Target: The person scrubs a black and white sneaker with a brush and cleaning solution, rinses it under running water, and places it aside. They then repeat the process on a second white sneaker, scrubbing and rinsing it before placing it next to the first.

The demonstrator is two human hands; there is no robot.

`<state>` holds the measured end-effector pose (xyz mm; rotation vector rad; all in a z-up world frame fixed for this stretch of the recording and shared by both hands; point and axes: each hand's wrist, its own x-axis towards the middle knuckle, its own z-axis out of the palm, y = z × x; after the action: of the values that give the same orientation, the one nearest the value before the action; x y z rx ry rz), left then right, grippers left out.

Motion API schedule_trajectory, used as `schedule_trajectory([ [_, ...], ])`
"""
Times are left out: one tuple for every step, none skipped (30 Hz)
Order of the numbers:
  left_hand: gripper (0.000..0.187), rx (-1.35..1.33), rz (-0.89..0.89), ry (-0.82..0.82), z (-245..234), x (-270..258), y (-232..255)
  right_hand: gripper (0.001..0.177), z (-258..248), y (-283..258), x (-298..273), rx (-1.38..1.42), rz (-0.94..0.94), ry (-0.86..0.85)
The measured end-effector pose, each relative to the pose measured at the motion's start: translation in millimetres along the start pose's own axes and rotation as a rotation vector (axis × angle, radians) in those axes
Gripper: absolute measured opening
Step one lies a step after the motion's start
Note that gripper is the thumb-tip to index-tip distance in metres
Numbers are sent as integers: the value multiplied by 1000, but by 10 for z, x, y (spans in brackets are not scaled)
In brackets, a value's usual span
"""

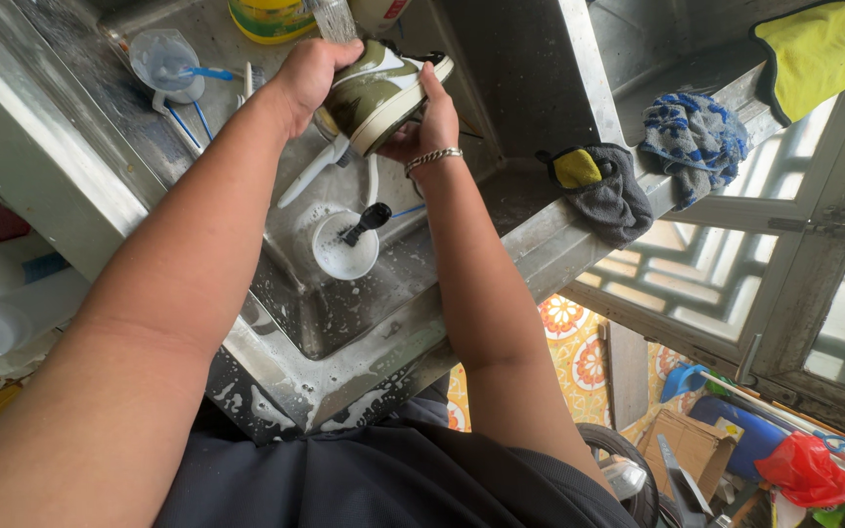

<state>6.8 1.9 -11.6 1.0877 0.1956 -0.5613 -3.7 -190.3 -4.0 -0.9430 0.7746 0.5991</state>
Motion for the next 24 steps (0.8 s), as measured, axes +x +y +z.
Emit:
schedule_trajectory([
  [41, -23, -9, 8, -5, 3, -22, 70, -3, -8, 6, 20, 7, -7],
  [41, -45, -17, 16, 0, 5, -39, 68, -4, -9, 10, 40, 15, -14],
  [40, -66, -24, 24, 1, 11, -39, 67, 3, -12, 16, 54, 24, -23],
  [40, -47, -21, 38, -3, 14, -32, 66, 7, -12, 19, 67, 33, -31],
  [40, -28, -20, 52, -9, 10, -28, 66, 9, -2, 18, 82, 43, -39],
  [40, -9, -19, 66, -13, 5, -25, 66, 12, 6, 19, 65, 38, -46],
  [39, 5, -22, 68, -16, 5, -17, 67, 13, 8, 20, 47, 31, -52],
  [39, 19, -26, 71, -22, 8, -5, 68, 15, 10, 22, 29, 24, -59],
  [38, 30, -29, 74, -21, 6, -3, 68, 13, 11, 23, 13, 30, -56],
  [37, 50, -18, 66, -12, 5, -4, 69, 12, 12, 26, -3, 36, -54],
  [37, 70, -6, 60, -3, 9, 6, 70, 16, 15, 35, -19, 42, -53],
  [38, 91, 5, 53, 3, 5, 17, 70, 17, 22, 43, -6, 50, -75],
  [37, 93, 8, 40, 6, -7, 30, 70, 17, 31, 53, 8, 57, -97],
  [37, 95, 11, 26, 11, -19, 44, 71, 16, 37, 65, 22, 64, -118],
  [36, 97, 12, 12, 15, -30, 56, 70, 16, 48, 79, 27, 63, -118],
  [36, 107, 10, 15, 15, -34, 69, 69, 21, 64, 94, 32, 62, -117],
  [36, 116, 7, 18, 16, -30, 78, 68, 20, 70, 105, 38, 60, -115],
  [37, 125, 5, 20, 16, -22, 82, 68, 17, 65, 113, 22, 54, -110],
  [36, 121, 18, 15, 20, -17, 75, 69, 16, 67, 116, 5, 50, -104],
  [36, 117, 31, 10, 29, -9, 61, 70, 15, 70, 115, -11, 46, -99],
  [36, 112, 46, 4, 34, -2, 47, 70, 14, 71, 113, -5, 53, -100],
  [36, 108, 30, 17, 37, 1, 32, 70, 12, 71, 110, 0, 59, -100],
  [36, 104, 18, 28, 45, 15, 26, 70, 13, 58, 111, 5, 63, -101],
  [36, 101, 5, 39, 49, 28, 23, 70, 19, 50, 115, 5, 64, -97],
])
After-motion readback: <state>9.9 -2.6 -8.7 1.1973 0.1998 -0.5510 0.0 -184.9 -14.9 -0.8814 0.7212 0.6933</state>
